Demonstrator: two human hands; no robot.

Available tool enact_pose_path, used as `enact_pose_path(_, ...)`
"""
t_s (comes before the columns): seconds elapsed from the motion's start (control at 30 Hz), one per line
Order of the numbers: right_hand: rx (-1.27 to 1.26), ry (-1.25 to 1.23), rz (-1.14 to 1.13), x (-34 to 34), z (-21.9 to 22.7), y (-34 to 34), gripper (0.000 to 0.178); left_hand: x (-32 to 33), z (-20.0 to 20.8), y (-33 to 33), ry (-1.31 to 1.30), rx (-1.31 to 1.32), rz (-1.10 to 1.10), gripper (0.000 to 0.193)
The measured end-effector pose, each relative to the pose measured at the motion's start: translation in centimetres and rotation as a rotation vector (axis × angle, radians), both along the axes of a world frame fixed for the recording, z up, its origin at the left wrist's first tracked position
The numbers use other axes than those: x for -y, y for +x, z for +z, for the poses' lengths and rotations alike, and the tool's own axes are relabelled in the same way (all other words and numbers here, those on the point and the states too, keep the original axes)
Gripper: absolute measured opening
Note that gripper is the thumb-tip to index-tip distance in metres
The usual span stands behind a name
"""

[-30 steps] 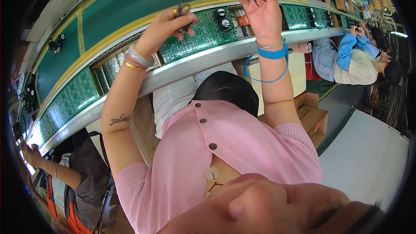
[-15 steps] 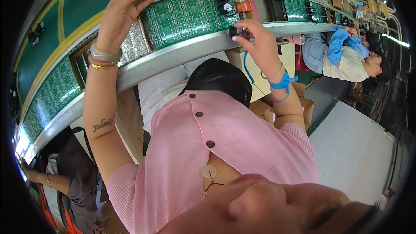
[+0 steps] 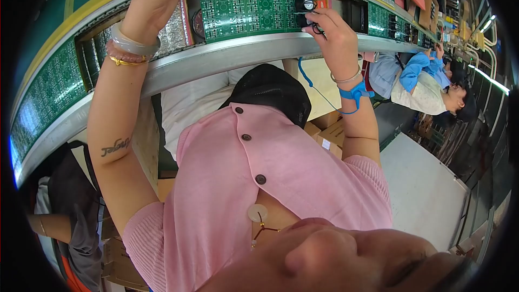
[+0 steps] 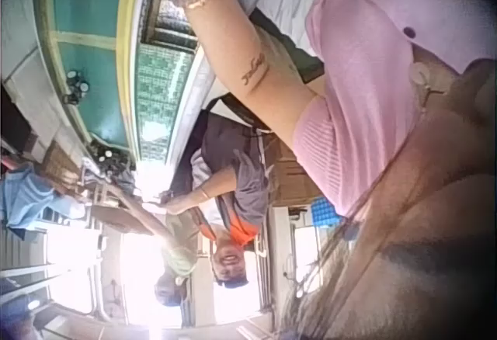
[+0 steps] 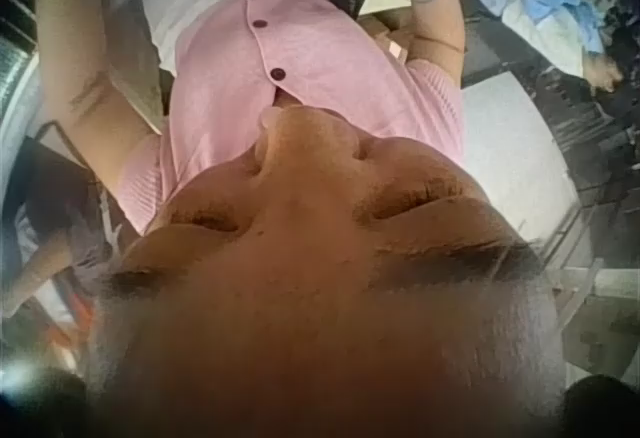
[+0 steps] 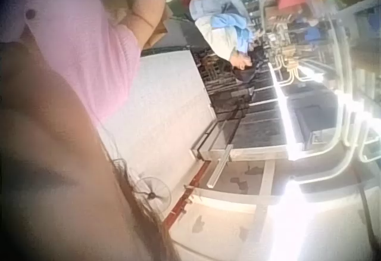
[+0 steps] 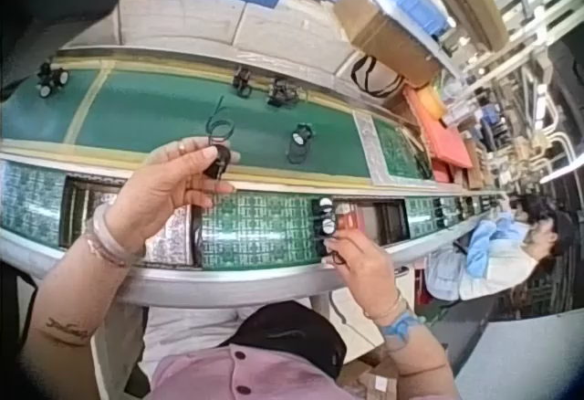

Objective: The person assembles a printed circuit board by hand, integrating plastic housing, a fan component, and connectors into the board.

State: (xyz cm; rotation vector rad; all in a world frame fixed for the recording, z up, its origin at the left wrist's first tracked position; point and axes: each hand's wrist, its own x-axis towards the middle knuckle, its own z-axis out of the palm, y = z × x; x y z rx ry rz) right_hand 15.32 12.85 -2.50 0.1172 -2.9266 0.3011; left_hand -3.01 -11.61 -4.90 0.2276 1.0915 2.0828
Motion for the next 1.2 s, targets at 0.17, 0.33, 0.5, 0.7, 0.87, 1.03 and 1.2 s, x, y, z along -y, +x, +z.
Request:
enact_pose_path(0.17, -0.004, -0.014, -0.005, -0.2, 0.0, -0.4, 0.024, -0.4, 0.4, 0.0, -0.033, 0.018, 0.018, 0.022)
enact_pose_path(0.33, 0.01, -0.026, 0.03, -0.1, 0.2, -0.6, 0.023, -2.4, -3.9, -0.9, 1.081, 0.053, -0.27, 0.022)
enact_pose_path(0.5, 0.011, -0.029, 0.046, -0.6, 0.3, -0.5, 0.023, -0.3, 0.2, -0.2, -0.021, 0.032, 0.023, 0.021)
enact_pose_path(0.7, 0.042, 0.01, 0.132, -1.0, 0.5, -0.7, 0.023, -0.3, -0.1, -0.2, -0.125, 0.075, 0.055, 0.02)
enact_pose_path(0.87, 0.039, -0.045, 0.079, -0.8, 0.3, -0.5, 0.024, -0.2, 0.4, -0.1, -0.047, 0.026, 0.026, 0.02)
enact_pose_path(1.03, 0.027, -0.057, 0.073, -1.0, 0.0, -0.5, 0.025, -0.3, 0.5, -0.2, -0.076, 0.036, 0.018, 0.021)
enact_pose_path(1.2, 0.025, -0.076, 0.104, -1.6, -0.8, -0.6, 0.025, -0.3, 0.2, -0.1, -0.07, -0.002, 0.01, 0.021)
